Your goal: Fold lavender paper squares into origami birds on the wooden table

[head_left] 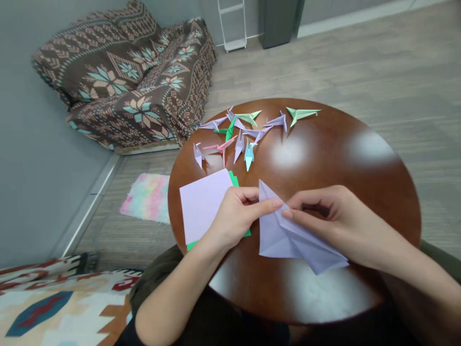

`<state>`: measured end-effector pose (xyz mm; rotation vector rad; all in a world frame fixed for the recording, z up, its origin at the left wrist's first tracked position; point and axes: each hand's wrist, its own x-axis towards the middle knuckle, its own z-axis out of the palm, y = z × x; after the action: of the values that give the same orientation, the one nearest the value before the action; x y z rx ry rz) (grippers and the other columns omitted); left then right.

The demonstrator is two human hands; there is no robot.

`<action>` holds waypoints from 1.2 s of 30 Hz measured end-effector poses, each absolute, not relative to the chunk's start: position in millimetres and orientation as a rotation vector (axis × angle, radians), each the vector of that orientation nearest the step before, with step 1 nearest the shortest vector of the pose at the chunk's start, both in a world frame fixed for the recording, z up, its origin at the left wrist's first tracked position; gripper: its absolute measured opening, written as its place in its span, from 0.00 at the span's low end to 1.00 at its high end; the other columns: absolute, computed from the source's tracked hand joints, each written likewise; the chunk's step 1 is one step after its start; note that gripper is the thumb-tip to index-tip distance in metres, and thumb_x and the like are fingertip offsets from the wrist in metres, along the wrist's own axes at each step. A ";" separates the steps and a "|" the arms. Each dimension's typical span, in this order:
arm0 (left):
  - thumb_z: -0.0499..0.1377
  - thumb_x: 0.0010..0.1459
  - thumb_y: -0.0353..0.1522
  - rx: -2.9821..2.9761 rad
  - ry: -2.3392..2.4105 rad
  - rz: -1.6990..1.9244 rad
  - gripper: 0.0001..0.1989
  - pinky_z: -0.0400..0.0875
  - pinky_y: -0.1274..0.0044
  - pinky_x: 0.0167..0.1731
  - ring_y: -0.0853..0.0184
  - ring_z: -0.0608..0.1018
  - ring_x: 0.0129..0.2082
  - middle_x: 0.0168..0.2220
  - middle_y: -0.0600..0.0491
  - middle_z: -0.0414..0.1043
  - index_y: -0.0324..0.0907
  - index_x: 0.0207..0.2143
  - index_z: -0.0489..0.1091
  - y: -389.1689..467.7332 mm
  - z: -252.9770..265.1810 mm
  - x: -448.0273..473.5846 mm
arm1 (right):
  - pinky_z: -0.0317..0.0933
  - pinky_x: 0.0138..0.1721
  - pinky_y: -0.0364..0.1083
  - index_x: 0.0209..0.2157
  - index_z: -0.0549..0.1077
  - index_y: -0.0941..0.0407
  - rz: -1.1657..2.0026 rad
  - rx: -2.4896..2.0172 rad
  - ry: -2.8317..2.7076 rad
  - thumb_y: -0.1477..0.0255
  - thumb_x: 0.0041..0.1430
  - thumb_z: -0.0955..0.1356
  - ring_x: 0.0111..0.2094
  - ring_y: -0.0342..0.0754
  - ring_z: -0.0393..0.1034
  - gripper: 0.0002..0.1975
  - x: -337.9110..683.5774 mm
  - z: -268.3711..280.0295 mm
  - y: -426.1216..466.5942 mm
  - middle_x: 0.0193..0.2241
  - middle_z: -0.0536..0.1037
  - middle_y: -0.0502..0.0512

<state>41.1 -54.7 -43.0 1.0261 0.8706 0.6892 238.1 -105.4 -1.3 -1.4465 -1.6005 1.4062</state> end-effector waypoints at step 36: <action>0.72 0.54 0.39 1.108 0.913 0.907 0.16 0.59 0.82 0.22 0.77 0.66 0.20 0.20 0.58 0.70 0.38 0.23 0.75 -51.2 -41.1 42.6 | 0.53 0.23 0.41 0.27 0.78 0.57 1.373 -1.506 -1.668 0.63 0.63 0.70 0.23 0.42 0.62 0.14 239.2 -5.9 -103.4 0.21 0.73 0.48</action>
<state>42.6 -51.2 -41.1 1.1083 0.9130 0.9073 239.2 -103.4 -5.9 -1.5057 -1.6680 1.3727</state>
